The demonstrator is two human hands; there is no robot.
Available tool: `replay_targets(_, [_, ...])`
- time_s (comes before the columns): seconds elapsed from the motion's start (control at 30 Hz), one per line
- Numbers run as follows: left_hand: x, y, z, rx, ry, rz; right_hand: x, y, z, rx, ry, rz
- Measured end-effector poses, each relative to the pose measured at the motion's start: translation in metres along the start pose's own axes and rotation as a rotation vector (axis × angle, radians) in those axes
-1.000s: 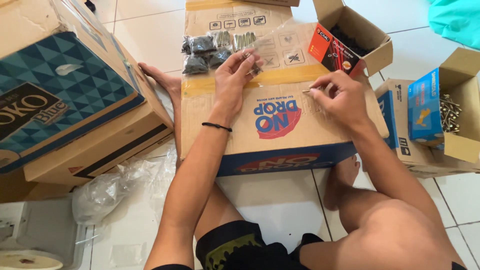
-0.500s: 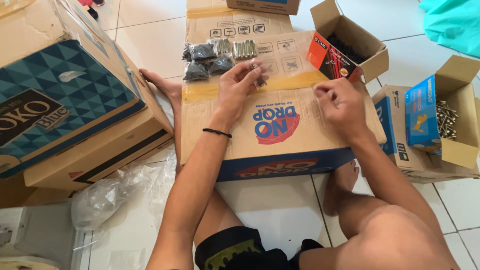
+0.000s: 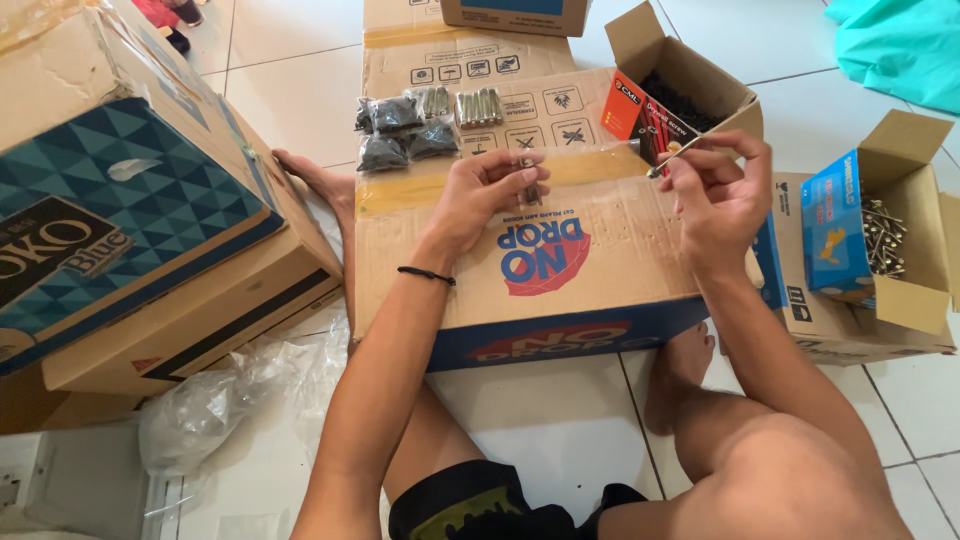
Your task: Bagging small metal screws into plastic bags for organization or retail
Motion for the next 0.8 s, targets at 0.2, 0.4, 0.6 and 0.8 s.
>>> replay_targets(0.2, [0.000,-0.005,-0.001,0.034,0.022,0.064,0.008,-0.014,-0.005,0.110,0.044,-0.069])
replay_targets(0.4, [0.000,-0.005,-0.002,0.024,0.014,0.051,0.009,-0.035,-0.011,0.348,0.015,-0.080])
replay_targets(0.6, [-0.001,-0.013,-0.007,0.074,0.040,0.122,0.009,-0.053,-0.020,0.565,0.062,-0.064])
replay_targets(0.8, [0.012,-0.017,-0.005,0.117,0.080,0.139,0.037,-0.069,-0.023,0.709,0.112,-0.169])
Point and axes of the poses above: each hand's wrist, its own z-axis towards the middle knuckle, its own y-axis out of the back of the hand, x = y × z, the point moved 10 cm from there along z, towards the middle knuckle, and after that the axes turned 11 degrees about -z, right-handed, at the moved point
